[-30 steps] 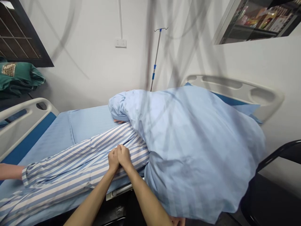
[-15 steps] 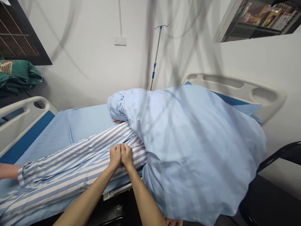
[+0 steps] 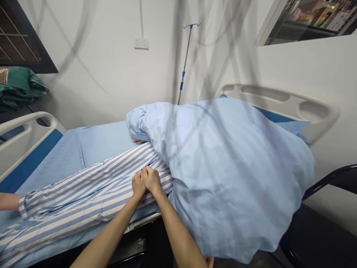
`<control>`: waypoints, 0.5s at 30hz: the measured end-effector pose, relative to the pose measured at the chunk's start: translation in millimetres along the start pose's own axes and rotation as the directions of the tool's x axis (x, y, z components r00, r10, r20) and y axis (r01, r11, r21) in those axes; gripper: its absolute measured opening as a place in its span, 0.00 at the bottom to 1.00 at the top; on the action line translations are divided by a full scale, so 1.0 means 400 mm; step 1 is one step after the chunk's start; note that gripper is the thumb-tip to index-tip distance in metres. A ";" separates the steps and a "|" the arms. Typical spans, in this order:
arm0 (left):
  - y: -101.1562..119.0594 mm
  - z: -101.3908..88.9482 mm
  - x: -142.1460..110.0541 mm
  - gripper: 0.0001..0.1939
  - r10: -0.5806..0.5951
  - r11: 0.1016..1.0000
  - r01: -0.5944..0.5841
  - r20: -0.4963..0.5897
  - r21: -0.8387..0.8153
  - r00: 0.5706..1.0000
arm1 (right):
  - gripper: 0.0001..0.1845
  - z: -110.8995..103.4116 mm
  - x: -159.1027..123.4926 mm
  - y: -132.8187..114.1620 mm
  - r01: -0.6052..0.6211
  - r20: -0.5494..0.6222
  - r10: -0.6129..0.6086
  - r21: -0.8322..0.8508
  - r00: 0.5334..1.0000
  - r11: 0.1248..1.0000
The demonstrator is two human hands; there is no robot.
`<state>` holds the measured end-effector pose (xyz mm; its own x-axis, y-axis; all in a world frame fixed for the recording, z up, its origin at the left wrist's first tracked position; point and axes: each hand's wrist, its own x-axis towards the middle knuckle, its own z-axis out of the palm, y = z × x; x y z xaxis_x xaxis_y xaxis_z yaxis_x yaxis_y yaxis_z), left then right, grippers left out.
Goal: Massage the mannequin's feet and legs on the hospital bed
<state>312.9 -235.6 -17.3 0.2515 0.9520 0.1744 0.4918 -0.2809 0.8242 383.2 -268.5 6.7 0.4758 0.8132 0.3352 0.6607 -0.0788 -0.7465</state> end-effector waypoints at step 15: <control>0.070 0.069 0.014 0.17 -0.068 0.937 0.047 -0.048 -0.346 0.997 | 0.19 0.016 0.004 0.060 -0.075 -0.190 0.172 0.431 0.967 0.899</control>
<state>351.1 -241.4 -8.2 0.1770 0.9736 0.1438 0.1845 -0.1764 0.9669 396.3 -265.5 -14.4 0.6834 0.6634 0.3048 0.3083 0.1163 -0.9442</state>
